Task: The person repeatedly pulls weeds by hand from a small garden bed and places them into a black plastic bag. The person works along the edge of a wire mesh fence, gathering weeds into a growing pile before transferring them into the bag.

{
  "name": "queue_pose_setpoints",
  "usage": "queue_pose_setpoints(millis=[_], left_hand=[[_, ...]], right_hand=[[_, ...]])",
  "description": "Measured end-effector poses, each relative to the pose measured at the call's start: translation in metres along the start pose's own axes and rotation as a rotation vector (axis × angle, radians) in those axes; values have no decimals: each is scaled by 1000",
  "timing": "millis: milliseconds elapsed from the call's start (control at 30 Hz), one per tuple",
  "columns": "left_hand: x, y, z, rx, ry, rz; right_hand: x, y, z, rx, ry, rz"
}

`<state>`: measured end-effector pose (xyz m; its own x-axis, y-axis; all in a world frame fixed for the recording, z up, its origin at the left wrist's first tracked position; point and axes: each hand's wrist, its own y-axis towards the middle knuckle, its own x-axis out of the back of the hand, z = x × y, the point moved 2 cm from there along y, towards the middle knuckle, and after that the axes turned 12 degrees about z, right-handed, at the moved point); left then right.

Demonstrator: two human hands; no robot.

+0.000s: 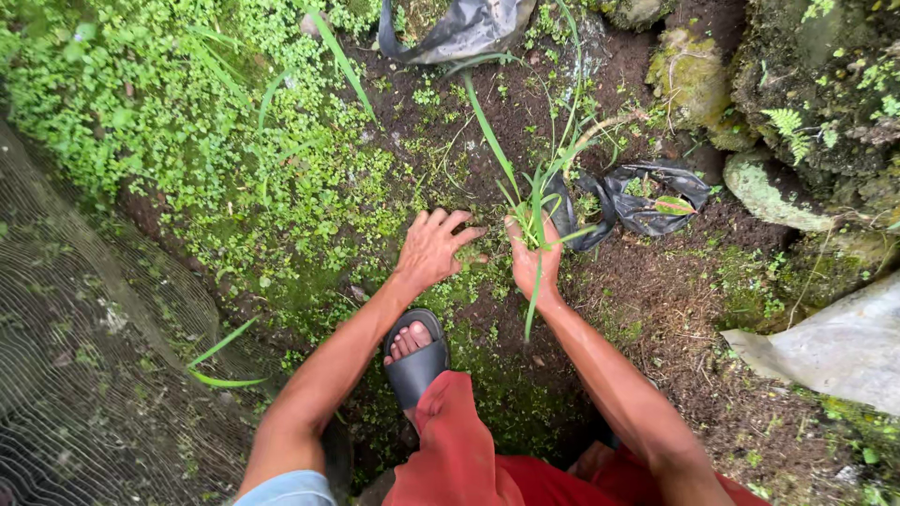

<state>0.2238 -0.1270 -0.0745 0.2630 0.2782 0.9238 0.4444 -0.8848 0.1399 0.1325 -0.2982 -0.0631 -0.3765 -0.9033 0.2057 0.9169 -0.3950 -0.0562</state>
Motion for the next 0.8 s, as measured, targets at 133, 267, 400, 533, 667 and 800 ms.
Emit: queue_pose_setpoints(millis=[133, 267, 400, 533, 667, 800], left_hand=[[2, 3, 19, 251, -72, -109], [11, -26, 22, 381, -304, -115], [18, -61, -13, 125, -201, 57], [9, -71, -10, 118, -177, 322], [1, -67, 5, 378, -128, 140], [-2, -57, -12, 166, -236, 98]], right_hand=[[2, 1, -2, 15, 5, -4], [4, 2, -4, -87, 82, 5], [-1, 7, 2, -74, -5, 47], [-3, 10, 5, -91, 25, 17], [6, 5, 2, 30, -31, 28], [11, -7, -5, 11, 27, 29]])
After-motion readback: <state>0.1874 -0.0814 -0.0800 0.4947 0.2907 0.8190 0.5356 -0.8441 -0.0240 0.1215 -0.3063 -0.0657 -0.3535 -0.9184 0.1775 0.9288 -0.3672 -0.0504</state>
